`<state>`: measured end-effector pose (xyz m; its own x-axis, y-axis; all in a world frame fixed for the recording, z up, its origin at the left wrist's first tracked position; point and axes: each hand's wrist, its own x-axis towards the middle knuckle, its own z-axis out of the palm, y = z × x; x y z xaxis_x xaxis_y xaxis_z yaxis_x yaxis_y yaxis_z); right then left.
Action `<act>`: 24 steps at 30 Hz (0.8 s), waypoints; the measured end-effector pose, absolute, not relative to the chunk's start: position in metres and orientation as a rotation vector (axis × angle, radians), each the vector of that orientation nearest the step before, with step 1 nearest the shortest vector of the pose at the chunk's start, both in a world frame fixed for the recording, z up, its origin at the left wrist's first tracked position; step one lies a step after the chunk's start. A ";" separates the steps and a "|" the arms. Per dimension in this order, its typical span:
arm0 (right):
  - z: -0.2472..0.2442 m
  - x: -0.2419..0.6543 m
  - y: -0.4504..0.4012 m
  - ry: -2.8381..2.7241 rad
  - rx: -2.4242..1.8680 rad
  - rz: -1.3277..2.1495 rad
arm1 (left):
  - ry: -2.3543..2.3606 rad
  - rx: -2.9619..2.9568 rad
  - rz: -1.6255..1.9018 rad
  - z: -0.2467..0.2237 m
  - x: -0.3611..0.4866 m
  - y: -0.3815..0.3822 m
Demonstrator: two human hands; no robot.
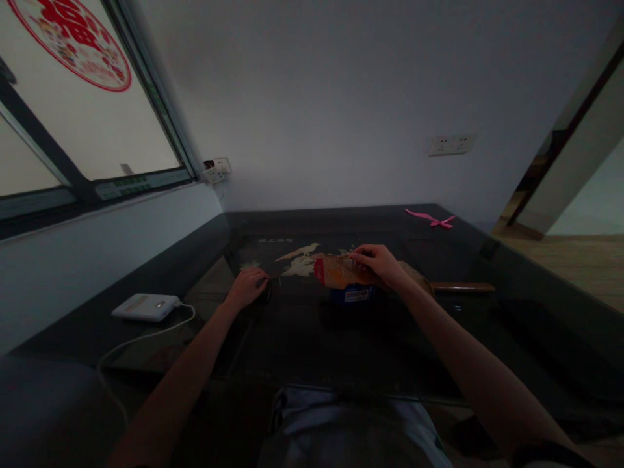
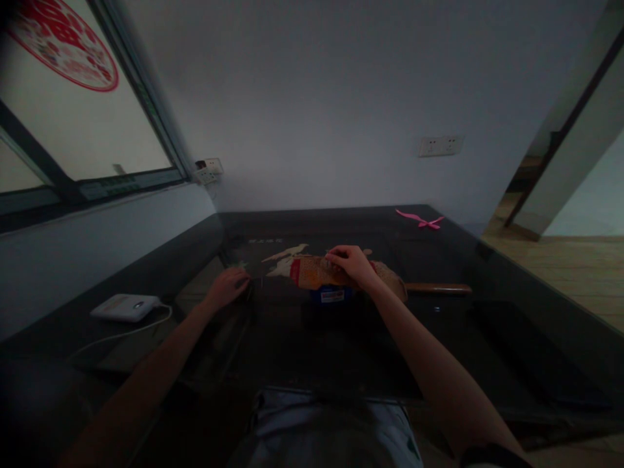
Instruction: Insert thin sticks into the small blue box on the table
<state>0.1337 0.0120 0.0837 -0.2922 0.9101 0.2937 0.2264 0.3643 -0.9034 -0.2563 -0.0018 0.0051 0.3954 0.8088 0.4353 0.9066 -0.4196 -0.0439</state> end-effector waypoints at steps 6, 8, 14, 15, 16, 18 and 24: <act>0.084 0.134 0.012 -1.769 -1.002 0.948 | -1.544 -2.383 -0.516 0.001 -0.258 0.000; 0.083 0.134 0.012 -1.775 -1.004 0.942 | -1.546 -2.387 -0.514 0.000 -0.258 0.001; 0.083 0.134 0.013 -1.769 -1.010 0.935 | -1.508 -2.449 -0.485 -0.002 -0.254 0.003; 0.083 0.134 0.013 -1.764 -1.010 0.938 | -1.495 -2.471 -0.475 -0.002 -0.253 0.003; 0.083 0.134 0.013 -1.760 -1.012 0.939 | -1.484 -2.491 -0.466 -0.002 -0.253 0.003; 0.084 0.134 0.012 -1.761 -1.020 0.938 | -1.469 -2.522 -0.447 -0.002 -0.251 0.004; 0.086 0.133 0.010 -1.741 -1.029 0.959 | -1.483 -2.541 -0.420 -0.001 -0.250 0.003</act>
<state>0.1331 0.0104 0.0857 -0.2765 0.9156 0.2919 0.2424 0.3603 -0.9008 -0.2499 0.0032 -0.0005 0.4658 0.8234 0.3242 0.8711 -0.4910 -0.0044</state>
